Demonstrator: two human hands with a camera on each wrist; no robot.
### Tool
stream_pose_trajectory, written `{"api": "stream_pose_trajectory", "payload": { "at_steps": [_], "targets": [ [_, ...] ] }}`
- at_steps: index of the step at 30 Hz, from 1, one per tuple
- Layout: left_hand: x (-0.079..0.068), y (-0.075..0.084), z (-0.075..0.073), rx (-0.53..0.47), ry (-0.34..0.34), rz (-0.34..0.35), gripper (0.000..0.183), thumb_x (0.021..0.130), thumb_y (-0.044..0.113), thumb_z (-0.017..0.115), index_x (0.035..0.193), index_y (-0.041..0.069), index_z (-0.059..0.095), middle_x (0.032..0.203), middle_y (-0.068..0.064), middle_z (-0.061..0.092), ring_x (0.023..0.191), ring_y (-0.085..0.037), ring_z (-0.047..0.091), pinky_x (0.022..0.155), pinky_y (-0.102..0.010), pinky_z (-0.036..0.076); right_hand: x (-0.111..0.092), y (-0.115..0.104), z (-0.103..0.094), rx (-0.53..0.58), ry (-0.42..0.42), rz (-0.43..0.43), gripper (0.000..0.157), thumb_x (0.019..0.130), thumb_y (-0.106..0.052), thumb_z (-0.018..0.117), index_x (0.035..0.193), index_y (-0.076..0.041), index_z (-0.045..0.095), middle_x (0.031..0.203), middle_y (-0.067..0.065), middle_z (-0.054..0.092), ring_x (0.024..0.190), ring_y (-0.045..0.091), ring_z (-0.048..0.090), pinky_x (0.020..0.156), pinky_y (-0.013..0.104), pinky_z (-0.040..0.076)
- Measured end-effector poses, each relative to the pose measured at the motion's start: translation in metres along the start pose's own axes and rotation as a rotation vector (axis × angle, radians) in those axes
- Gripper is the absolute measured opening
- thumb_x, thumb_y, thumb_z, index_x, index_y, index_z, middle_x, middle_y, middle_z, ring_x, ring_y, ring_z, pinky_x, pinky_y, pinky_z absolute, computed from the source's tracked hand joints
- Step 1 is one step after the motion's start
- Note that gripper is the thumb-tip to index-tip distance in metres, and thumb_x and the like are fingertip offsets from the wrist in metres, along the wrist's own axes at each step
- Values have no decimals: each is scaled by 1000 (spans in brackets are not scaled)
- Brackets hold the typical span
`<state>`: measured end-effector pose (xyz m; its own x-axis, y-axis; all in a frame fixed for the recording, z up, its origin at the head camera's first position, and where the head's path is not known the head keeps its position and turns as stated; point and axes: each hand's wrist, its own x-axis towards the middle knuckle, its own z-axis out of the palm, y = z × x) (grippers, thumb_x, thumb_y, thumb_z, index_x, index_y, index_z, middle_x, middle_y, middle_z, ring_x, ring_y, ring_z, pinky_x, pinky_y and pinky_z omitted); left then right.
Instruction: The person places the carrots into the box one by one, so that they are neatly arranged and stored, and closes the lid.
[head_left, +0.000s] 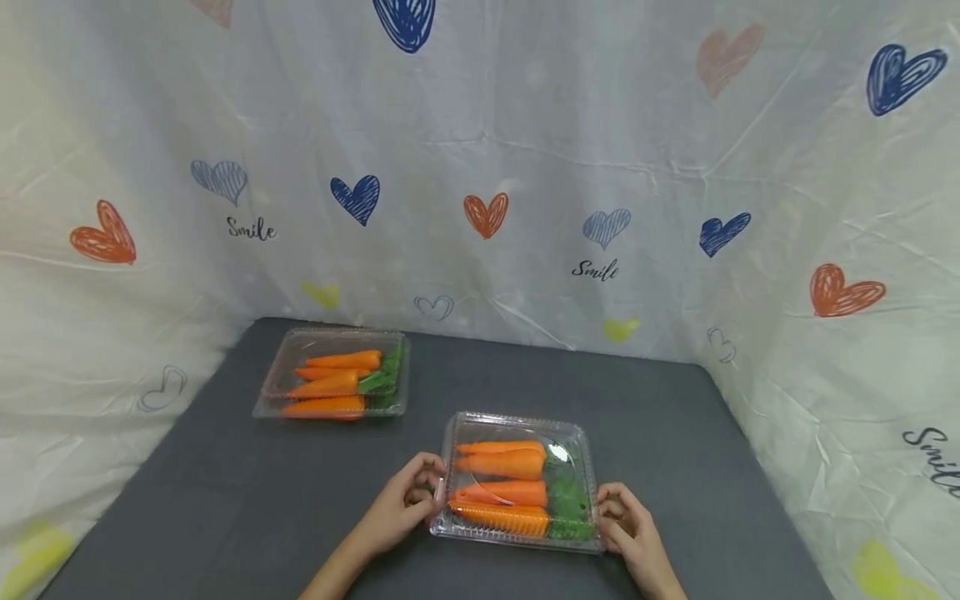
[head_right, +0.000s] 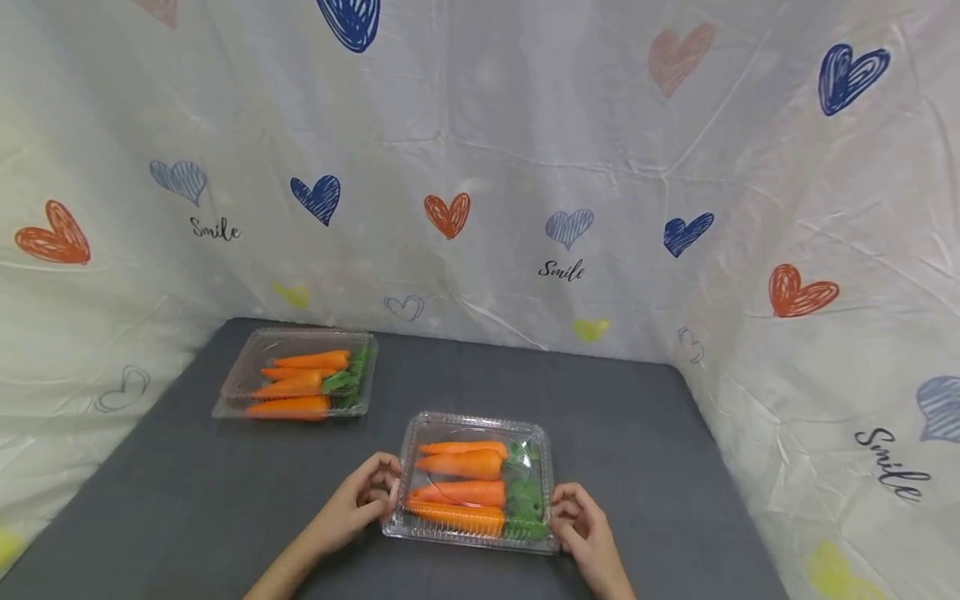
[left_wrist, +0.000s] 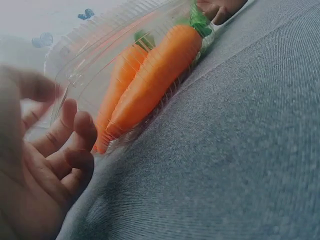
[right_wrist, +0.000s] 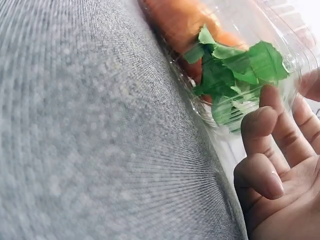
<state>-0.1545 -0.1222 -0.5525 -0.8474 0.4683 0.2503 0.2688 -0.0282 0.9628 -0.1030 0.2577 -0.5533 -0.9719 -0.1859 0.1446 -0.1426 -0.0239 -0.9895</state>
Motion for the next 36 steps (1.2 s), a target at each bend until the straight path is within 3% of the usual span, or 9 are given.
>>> {"api": "stream_pose_trajectory", "payload": {
  "at_steps": [5,12,14,18,25,36],
  "targets": [
    [-1,-1,0,7,-16,-14,10,107,6,61,113,1,55,86,-16,62,54,-5,57,47,-32,53,0,4,-2,46,-55,-28,12,113,0,44,120,-7,51,74,-6,64,50,41,26,48,38,47],
    [-3,1,0,-72,-110,-99,31,100,1,69,118,-4,45,85,-1,63,45,-3,48,41,-24,45,2,3,-5,87,-105,-57,18,108,8,44,119,-6,47,71,9,45,52,39,25,51,47,38],
    [-2,2,0,-99,-117,-139,32,101,2,68,120,-4,43,82,-1,64,43,-4,47,41,-23,45,3,3,-5,94,-137,-51,22,107,9,43,121,-8,45,71,13,45,53,41,27,50,48,37],
    [-1,2,1,-191,-113,-190,29,106,4,61,123,-5,39,73,-2,66,43,-7,50,42,-23,46,5,4,-4,137,-180,-7,21,111,3,40,123,-14,43,65,18,33,50,38,19,47,48,28],
    [-1,0,3,-326,-112,-190,32,107,1,56,123,-10,31,70,0,66,46,-5,54,44,-21,44,5,2,2,182,-135,55,21,111,0,44,122,-17,43,65,16,22,51,31,11,47,45,16],
    [0,1,6,-326,-59,-210,34,103,-3,58,124,-10,33,66,0,65,45,-4,53,45,-18,45,7,3,2,194,-112,64,25,110,2,46,120,-21,47,64,10,24,51,29,9,48,45,9]
  ]
}}
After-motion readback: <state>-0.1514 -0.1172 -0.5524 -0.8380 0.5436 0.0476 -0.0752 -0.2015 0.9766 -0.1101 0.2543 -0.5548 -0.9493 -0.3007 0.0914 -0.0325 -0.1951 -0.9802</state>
